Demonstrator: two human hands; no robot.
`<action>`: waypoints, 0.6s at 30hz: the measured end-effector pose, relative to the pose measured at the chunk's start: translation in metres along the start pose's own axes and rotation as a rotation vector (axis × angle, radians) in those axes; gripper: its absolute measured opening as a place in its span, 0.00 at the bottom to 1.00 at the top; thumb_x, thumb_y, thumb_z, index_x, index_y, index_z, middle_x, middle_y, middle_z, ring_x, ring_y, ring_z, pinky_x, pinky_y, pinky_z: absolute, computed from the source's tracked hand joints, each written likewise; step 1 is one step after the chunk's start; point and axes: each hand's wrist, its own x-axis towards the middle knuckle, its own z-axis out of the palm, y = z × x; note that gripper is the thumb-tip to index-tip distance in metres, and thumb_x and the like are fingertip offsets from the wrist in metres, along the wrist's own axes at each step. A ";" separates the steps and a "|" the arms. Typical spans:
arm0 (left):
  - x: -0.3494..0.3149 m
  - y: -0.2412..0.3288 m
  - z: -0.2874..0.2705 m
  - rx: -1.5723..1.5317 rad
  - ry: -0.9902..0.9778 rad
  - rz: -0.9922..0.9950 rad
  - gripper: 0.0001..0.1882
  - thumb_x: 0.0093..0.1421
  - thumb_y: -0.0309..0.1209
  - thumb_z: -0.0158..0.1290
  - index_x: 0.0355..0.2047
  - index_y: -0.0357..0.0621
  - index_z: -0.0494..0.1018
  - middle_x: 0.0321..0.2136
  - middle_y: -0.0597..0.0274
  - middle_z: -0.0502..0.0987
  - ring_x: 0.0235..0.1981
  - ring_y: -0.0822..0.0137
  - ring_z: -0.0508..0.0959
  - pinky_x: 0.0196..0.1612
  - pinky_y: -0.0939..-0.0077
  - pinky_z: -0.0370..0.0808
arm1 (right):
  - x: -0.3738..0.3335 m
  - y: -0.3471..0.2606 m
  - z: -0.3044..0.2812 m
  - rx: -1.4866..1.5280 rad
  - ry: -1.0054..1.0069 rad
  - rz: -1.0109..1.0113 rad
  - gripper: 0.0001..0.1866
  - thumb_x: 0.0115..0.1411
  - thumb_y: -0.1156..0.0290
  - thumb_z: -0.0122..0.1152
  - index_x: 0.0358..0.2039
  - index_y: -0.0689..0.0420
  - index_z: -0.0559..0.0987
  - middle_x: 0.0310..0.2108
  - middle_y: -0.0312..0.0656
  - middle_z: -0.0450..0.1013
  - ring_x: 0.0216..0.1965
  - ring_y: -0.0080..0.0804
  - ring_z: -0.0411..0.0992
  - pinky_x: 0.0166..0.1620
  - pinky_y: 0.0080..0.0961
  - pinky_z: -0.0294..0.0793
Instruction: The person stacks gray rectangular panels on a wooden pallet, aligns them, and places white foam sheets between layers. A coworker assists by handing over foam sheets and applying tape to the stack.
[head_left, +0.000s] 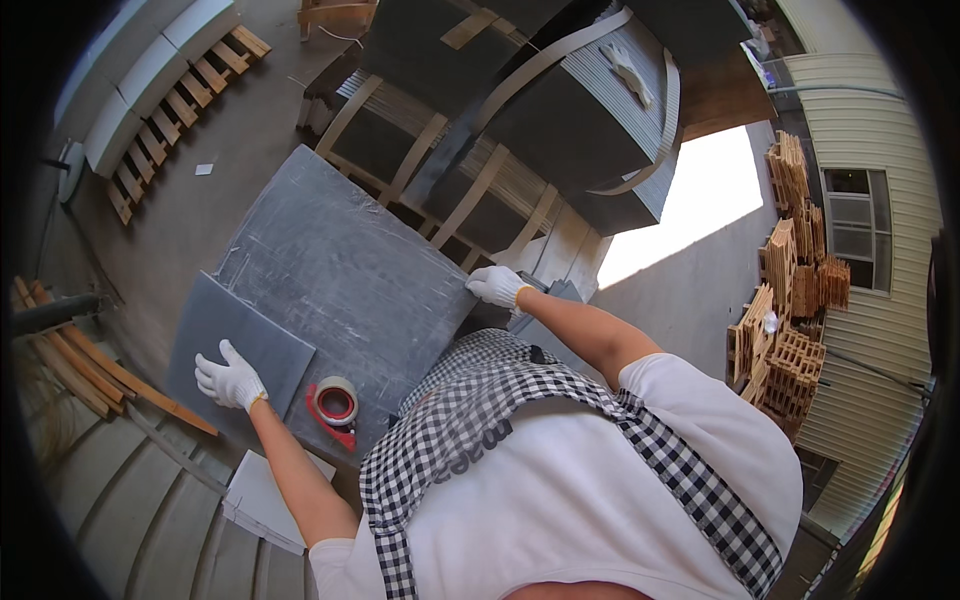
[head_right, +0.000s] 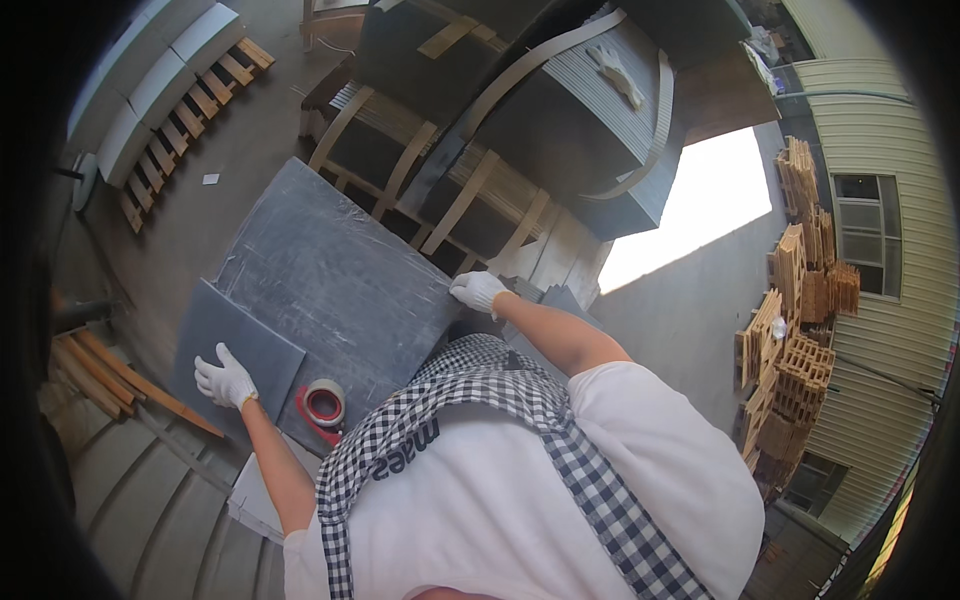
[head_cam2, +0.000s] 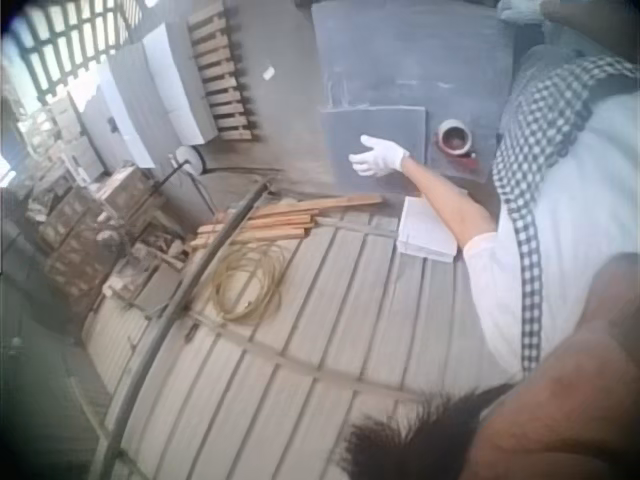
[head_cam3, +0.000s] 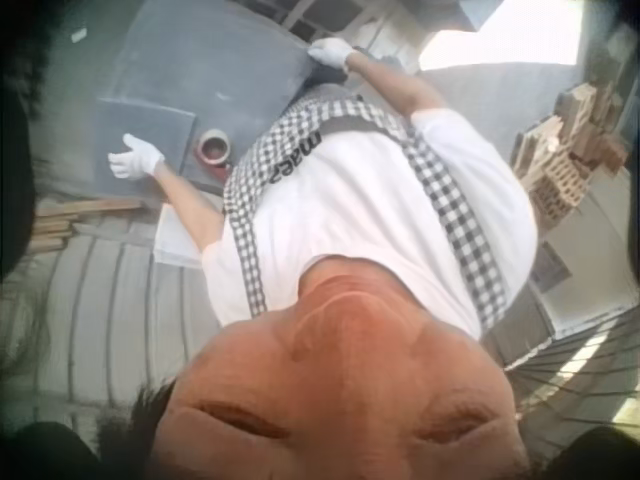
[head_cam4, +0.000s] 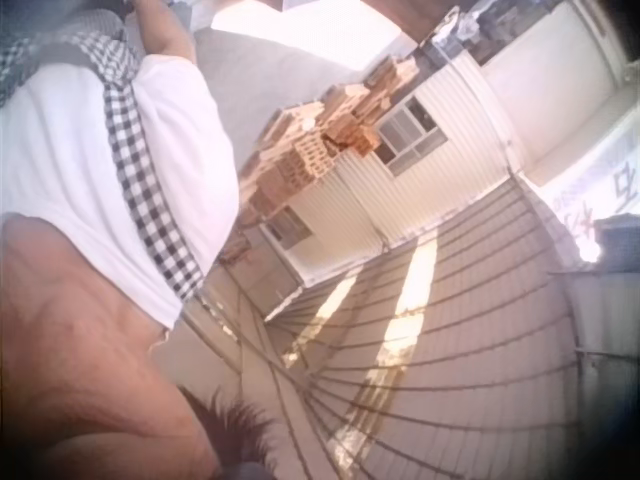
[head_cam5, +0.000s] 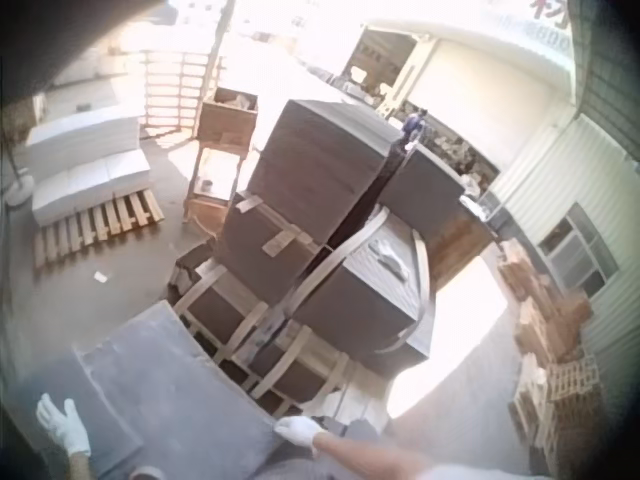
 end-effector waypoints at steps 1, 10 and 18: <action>-0.009 0.017 -0.002 -0.059 0.018 0.043 0.36 0.61 0.61 0.50 0.62 0.51 0.64 0.60 0.56 0.67 0.64 0.52 0.63 0.59 0.48 0.65 | 0.002 0.010 -0.005 0.034 0.016 0.026 0.18 0.61 0.58 0.52 0.43 0.53 0.82 0.43 0.48 0.79 0.46 0.49 0.76 0.51 0.40 0.74; -0.154 0.166 -0.023 -0.162 -0.321 0.576 0.39 0.56 0.53 0.60 0.62 0.46 0.64 0.62 0.49 0.64 0.65 0.46 0.60 0.63 0.48 0.61 | 0.010 0.069 -0.136 -0.076 0.882 -0.105 0.18 0.62 0.58 0.55 0.47 0.52 0.79 0.41 0.50 0.79 0.44 0.50 0.76 0.49 0.42 0.74; -0.204 0.249 -0.026 0.064 -0.645 0.435 0.53 0.49 0.55 0.64 0.68 0.45 0.54 0.67 0.45 0.54 0.68 0.45 0.54 0.64 0.49 0.62 | 0.037 0.134 -0.426 -0.629 1.310 -0.147 0.31 0.56 0.53 0.63 0.59 0.52 0.73 0.59 0.51 0.68 0.59 0.52 0.64 0.61 0.43 0.64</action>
